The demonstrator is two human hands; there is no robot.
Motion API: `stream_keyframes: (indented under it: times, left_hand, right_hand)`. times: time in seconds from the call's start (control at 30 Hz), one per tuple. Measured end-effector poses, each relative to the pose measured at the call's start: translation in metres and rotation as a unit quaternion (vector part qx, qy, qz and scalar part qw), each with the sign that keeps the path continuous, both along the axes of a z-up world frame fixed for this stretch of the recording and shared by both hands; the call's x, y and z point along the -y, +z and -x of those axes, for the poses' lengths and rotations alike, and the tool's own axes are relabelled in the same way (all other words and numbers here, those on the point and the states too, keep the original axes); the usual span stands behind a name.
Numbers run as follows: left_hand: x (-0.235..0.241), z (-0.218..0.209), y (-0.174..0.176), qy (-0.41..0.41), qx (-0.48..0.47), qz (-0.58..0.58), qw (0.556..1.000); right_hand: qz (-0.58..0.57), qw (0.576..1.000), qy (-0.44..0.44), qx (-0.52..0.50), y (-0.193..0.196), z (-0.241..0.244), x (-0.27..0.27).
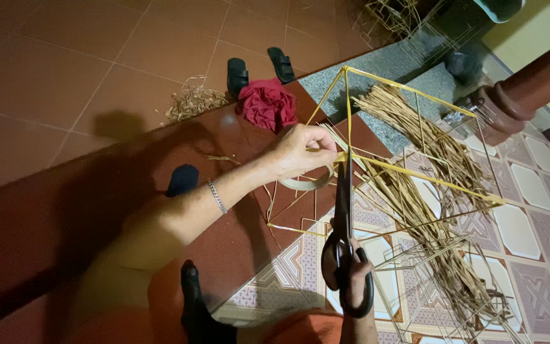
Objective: The person assembles a rectangular bamboo frame by hand, using tape to secure joints and scissors to trim excess material. They repeatedly adjust the frame's shape and reinforce corners while sitting on the floor.
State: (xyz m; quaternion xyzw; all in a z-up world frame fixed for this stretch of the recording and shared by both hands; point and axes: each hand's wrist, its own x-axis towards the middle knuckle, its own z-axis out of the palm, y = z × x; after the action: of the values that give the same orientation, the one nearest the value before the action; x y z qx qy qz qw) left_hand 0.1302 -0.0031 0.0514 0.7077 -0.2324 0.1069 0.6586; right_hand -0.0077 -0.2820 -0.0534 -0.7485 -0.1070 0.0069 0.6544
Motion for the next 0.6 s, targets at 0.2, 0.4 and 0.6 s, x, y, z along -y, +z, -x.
stream_keyframes:
  times: [0.2, 0.4, 0.6]
  left_hand:
    - [0.004, 0.000, -0.009, -0.026, 0.017, 0.047, 0.998]
    - [0.004, 0.002, -0.013, -0.025, -0.007, 0.059, 0.998]
    - [0.006, -0.002, -0.023, -0.037, -0.022, 0.083, 0.996]
  right_hand:
    - [-0.104, 0.990, 0.099, -0.010, 0.053, -0.009, -0.043]
    - [-0.052, 0.998, 0.020, -0.006, 0.078, -0.007, -0.072]
    - [0.063, 0.995, -0.012, 0.076, 0.072, 0.000, -0.074]
